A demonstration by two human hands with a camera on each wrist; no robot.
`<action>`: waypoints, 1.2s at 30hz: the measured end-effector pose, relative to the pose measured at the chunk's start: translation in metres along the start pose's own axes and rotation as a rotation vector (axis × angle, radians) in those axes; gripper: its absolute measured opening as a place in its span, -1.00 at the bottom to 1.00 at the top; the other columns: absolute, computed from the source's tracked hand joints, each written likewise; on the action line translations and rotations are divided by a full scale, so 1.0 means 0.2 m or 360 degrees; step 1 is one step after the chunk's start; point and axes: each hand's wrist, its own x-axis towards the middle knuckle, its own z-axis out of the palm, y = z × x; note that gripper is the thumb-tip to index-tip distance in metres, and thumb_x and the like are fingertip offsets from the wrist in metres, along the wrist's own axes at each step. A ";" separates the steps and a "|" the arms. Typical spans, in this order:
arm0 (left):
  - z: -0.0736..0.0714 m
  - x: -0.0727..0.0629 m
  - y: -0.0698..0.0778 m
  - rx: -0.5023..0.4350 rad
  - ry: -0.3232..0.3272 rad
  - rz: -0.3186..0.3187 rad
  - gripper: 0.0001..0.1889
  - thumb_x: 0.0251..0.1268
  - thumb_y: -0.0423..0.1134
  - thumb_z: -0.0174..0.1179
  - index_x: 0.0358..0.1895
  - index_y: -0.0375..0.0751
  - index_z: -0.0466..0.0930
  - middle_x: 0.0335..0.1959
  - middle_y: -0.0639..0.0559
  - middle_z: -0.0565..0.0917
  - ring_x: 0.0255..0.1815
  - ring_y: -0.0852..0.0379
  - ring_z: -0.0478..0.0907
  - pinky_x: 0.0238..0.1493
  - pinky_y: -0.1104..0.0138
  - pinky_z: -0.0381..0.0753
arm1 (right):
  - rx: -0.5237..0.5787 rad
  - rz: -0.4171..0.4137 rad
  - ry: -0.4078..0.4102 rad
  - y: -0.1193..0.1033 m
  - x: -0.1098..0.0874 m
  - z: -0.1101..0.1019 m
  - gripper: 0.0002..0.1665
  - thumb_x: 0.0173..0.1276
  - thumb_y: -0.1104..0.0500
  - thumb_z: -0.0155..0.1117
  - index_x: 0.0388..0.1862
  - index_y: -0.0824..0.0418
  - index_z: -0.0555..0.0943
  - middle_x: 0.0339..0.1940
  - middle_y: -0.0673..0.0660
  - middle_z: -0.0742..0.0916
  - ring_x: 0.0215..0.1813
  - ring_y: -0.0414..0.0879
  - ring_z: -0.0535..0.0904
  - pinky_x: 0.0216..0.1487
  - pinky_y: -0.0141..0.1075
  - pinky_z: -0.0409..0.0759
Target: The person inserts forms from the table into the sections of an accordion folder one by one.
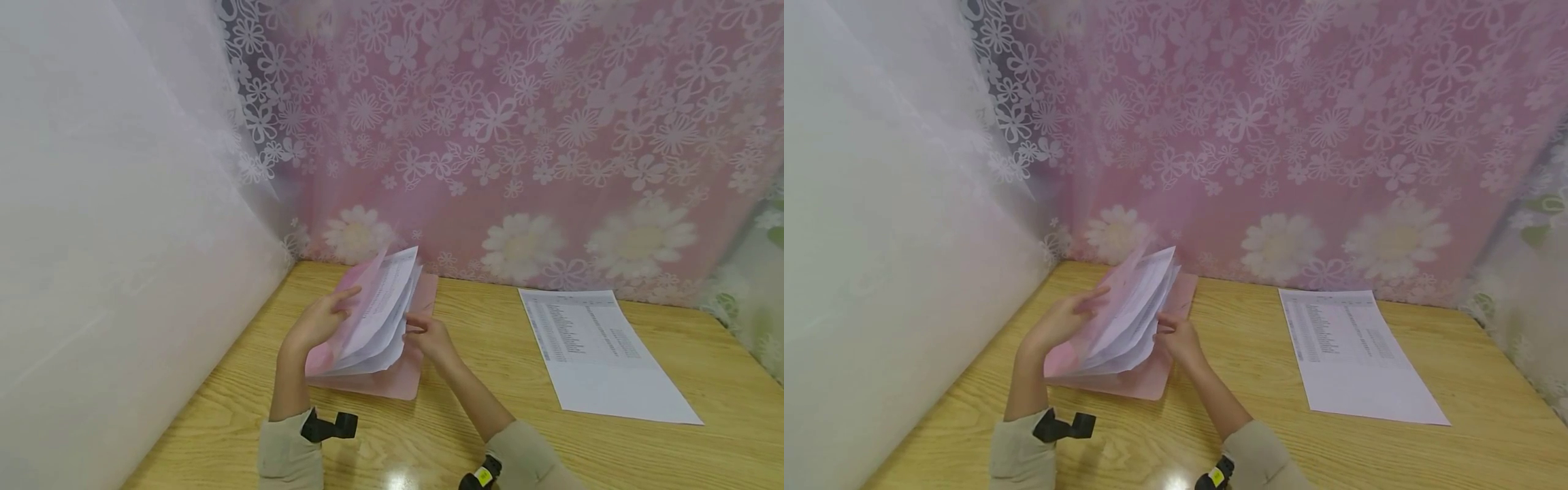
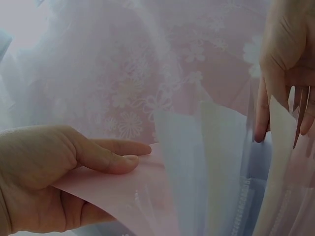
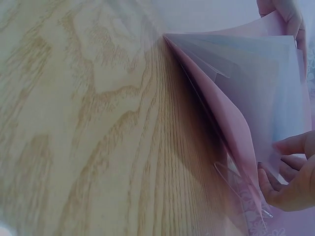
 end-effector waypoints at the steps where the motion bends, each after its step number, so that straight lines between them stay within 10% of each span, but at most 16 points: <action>1: 0.00 0.00 0.00 -0.0001 0.0002 0.0003 -0.51 0.27 -0.47 -0.05 0.30 -0.23 0.33 0.18 -0.20 0.44 0.20 -0.09 0.32 0.05 0.07 0.33 | -0.0004 0.0000 0.0002 0.00 0.00 0.00 -0.54 0.07 0.53 0.11 0.03 0.52 0.51 -0.03 0.40 0.60 -0.04 0.23 0.55 -0.07 -0.12 0.52; 17: 0.01 0.00 -0.02 -0.0001 0.0019 -0.0002 -0.51 0.27 -0.47 -0.05 0.29 -0.20 0.35 0.18 -0.17 0.44 0.12 -0.02 0.37 -0.06 0.15 0.32 | -0.0040 0.0017 -0.0054 -0.01 -0.06 -0.08 -0.54 0.16 0.45 0.05 0.09 0.43 0.50 0.03 0.32 0.60 -0.03 0.14 0.55 -0.12 -0.13 0.52; 36: 0.01 0.00 -0.03 -0.0020 0.0007 0.0002 -0.50 0.27 -0.46 -0.07 0.31 -0.19 0.32 0.20 -0.16 0.43 0.20 -0.09 0.32 0.10 0.07 0.31 | -0.0097 -0.0055 -0.0003 -0.07 -0.18 -0.65 -0.51 0.38 0.15 0.09 0.21 0.38 0.38 0.18 0.26 0.49 0.17 0.07 0.38 0.07 -0.25 0.42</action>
